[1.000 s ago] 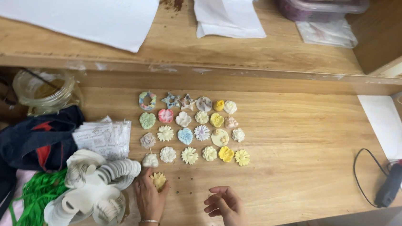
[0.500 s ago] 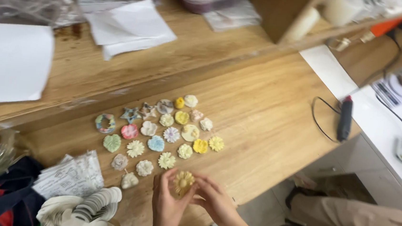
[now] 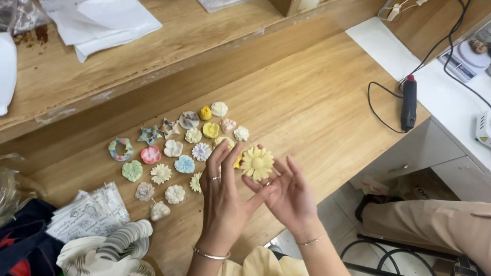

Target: The person picks up a blue flower candle from a shelf, examines it, and returns it. They then walk to a table to pick up a white bear candle and a yellow flower candle one at a time, turning each over in their hands before placing them back on the shelf.

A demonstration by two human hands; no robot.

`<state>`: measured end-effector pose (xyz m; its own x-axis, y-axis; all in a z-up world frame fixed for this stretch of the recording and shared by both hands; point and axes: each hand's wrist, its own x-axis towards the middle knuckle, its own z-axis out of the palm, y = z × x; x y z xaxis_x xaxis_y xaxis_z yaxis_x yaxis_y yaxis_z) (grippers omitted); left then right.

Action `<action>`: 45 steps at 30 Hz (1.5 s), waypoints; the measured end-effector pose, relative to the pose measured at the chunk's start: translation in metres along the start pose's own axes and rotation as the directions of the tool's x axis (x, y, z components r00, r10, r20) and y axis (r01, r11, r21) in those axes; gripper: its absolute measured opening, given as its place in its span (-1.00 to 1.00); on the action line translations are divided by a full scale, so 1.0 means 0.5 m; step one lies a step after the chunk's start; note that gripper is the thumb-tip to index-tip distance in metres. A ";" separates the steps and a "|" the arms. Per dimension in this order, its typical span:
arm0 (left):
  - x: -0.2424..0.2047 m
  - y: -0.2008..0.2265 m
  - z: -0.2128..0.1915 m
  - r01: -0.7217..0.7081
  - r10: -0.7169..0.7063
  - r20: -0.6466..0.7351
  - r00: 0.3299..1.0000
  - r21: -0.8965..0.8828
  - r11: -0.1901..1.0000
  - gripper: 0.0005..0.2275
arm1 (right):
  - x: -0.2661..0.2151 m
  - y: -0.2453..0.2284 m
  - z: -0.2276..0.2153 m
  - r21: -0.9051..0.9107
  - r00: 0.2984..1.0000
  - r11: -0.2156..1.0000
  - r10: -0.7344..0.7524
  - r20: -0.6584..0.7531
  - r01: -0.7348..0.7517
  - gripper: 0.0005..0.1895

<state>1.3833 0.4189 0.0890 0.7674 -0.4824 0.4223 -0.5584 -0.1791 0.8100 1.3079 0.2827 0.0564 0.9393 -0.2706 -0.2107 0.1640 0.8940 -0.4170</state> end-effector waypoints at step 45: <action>-0.039 0.103 0.210 0.495 -0.087 -0.704 0.705 0.399 0.772 -0.42 | 0.200 -0.151 -0.084 -0.223 0.598 0.754 0.635 0.489 -0.618 -0.72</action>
<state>1.3063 0.3293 0.0798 0.8114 0.2794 0.5133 -0.1773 -0.7193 0.6717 1.3766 0.1731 0.0298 0.8133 0.5803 0.0418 -0.5238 0.7616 -0.3816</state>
